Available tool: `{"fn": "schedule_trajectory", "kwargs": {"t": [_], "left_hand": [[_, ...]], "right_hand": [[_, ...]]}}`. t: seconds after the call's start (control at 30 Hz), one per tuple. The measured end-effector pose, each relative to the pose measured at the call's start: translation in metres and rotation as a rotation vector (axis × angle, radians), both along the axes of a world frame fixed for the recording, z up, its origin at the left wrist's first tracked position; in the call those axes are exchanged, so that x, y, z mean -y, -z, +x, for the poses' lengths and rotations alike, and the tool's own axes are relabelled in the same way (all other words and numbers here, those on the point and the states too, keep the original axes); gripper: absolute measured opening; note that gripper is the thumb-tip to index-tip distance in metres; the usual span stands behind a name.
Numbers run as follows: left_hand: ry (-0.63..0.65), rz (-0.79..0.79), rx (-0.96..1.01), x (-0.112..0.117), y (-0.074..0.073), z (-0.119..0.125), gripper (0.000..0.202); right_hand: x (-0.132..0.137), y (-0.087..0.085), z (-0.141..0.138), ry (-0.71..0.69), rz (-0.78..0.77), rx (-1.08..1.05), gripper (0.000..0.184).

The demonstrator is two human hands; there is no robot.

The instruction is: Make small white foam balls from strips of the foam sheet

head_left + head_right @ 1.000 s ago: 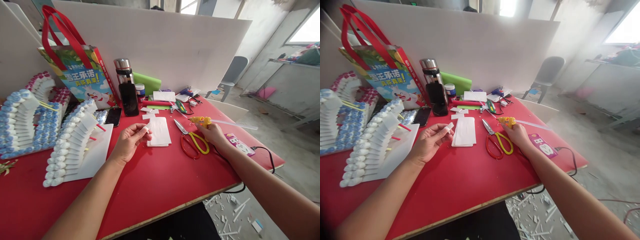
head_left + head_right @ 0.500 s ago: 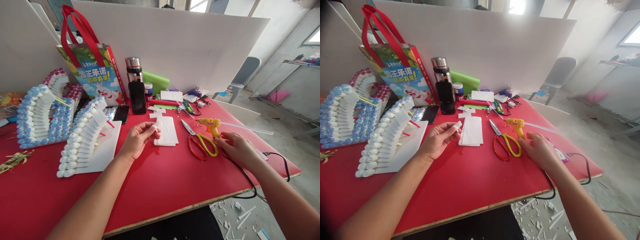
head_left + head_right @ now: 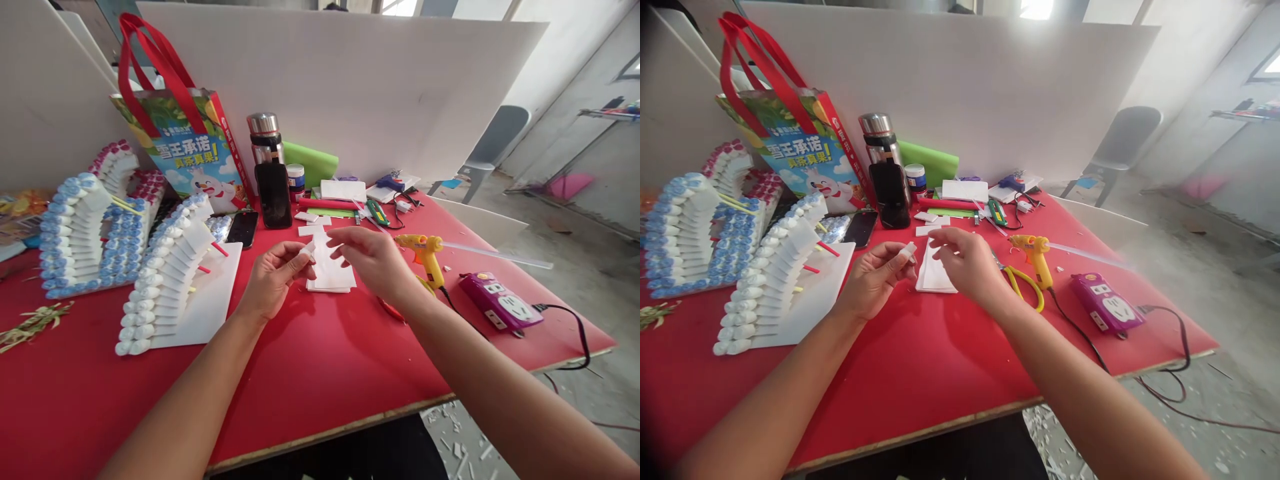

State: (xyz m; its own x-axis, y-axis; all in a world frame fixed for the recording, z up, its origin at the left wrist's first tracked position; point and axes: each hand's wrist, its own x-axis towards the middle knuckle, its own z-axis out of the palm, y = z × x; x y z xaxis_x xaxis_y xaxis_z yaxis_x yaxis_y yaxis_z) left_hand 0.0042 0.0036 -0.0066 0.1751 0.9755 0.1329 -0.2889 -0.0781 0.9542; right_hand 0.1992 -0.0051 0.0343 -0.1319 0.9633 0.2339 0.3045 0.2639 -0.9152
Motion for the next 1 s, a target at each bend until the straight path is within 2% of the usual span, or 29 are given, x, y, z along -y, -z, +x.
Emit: {"fn": "schedule_trajectory", "kwargs": {"t": [0.1,0.2,0.27,0.4,0.63,0.83,1.0], "left_hand": [[-0.022,0.029,-0.033,-0.001,0.000,-0.002,0.019],[-0.031,0.047,-0.089,0.000,0.000,-0.004,0.020],[-0.029,0.062,-0.124,0.000,-0.001,-0.003,0.021],[-0.046,0.079,-0.186,0.001,-0.002,0.000,0.022],[-0.087,0.079,-0.233,0.002,-0.001,0.003,0.024],[-0.061,0.086,-0.238,0.002,-0.001,0.004,0.023],[-0.046,0.087,-0.221,0.001,0.000,0.003,0.022]], "right_hand": [[-0.023,0.013,-0.019,-0.110,-0.080,-0.216,0.036],[-0.024,0.027,-0.025,-0.177,-0.139,-0.416,0.029],[-0.020,0.034,-0.024,-0.203,-0.155,-0.478,0.028],[-0.017,0.037,-0.021,-0.225,-0.144,-0.493,0.026],[-0.017,0.034,-0.020,-0.203,-0.115,-0.454,0.025],[-0.017,0.032,-0.019,-0.210,-0.106,-0.456,0.020],[-0.016,0.032,-0.018,-0.220,-0.044,-0.393,0.023]]}}
